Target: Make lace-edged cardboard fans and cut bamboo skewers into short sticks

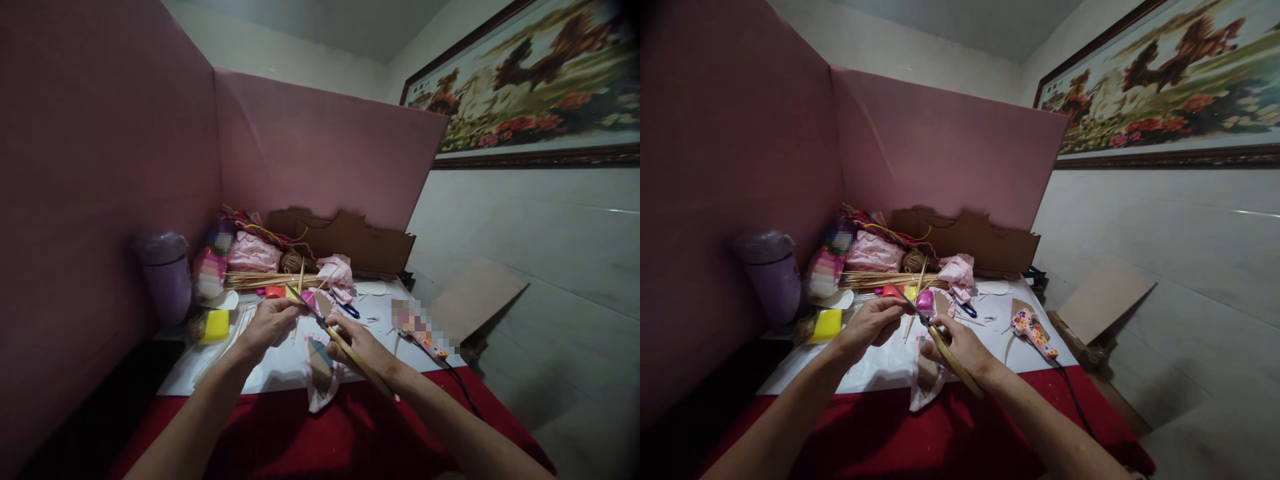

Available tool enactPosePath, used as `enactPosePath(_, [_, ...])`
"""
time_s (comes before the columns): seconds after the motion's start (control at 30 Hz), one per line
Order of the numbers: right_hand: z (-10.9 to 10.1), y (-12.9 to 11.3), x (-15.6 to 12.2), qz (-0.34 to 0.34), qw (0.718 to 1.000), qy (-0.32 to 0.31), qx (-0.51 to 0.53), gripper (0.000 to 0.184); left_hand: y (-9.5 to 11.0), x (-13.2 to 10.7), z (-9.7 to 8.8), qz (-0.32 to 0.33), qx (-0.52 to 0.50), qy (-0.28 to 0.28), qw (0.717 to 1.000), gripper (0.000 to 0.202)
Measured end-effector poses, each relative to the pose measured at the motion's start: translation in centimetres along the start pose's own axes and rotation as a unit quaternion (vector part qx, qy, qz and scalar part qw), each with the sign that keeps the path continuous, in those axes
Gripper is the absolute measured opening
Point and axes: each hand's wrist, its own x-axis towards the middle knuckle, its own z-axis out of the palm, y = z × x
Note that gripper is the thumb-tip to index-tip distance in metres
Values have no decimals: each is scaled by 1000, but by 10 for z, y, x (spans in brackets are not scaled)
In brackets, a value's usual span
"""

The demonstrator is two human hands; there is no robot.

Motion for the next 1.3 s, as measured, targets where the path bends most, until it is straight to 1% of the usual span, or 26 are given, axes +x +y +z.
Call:
enactPosePath(0.17, [2,-1,1,1,1000,-4,8,58,3,-1,1,3,16,12,1000,35])
enactPosePath(0.33, [3,-1,2,-15,1000,20,-12,60,2,-1,0,4,44,22,999,34])
enactPosePath(0.47, [4,0,2,-30,999,25,-21,55,2,-1,1,6,53,27,998,33])
enactPosePath(0.67, [5,-3,1,-31,999,15,8,46,4,-2,3,9,47,36,998,32])
enactPosePath(0.83, [5,-7,1,-32,999,26,-8,45,4,-2,3,9,49,34,998,35])
enactPosePath(1.03, [7,-6,1,-39,998,42,-12,41,1,0,3,20,57,38,997,32])
enactPosePath(1.1, [7,-5,1,-41,998,46,-9,40,-1,1,4,43,69,48,996,29])
enactPosePath(1.17, [8,-5,1,-43,998,55,-5,41,-4,3,4,93,108,72,987,27])
enactPosePath(1.23, [9,-5,2,-41,997,62,3,42,-8,3,4,151,162,107,969,25])
enactPosePath(1.3, [10,-5,3,-38,997,63,15,45,-11,3,4,195,207,139,949,22])
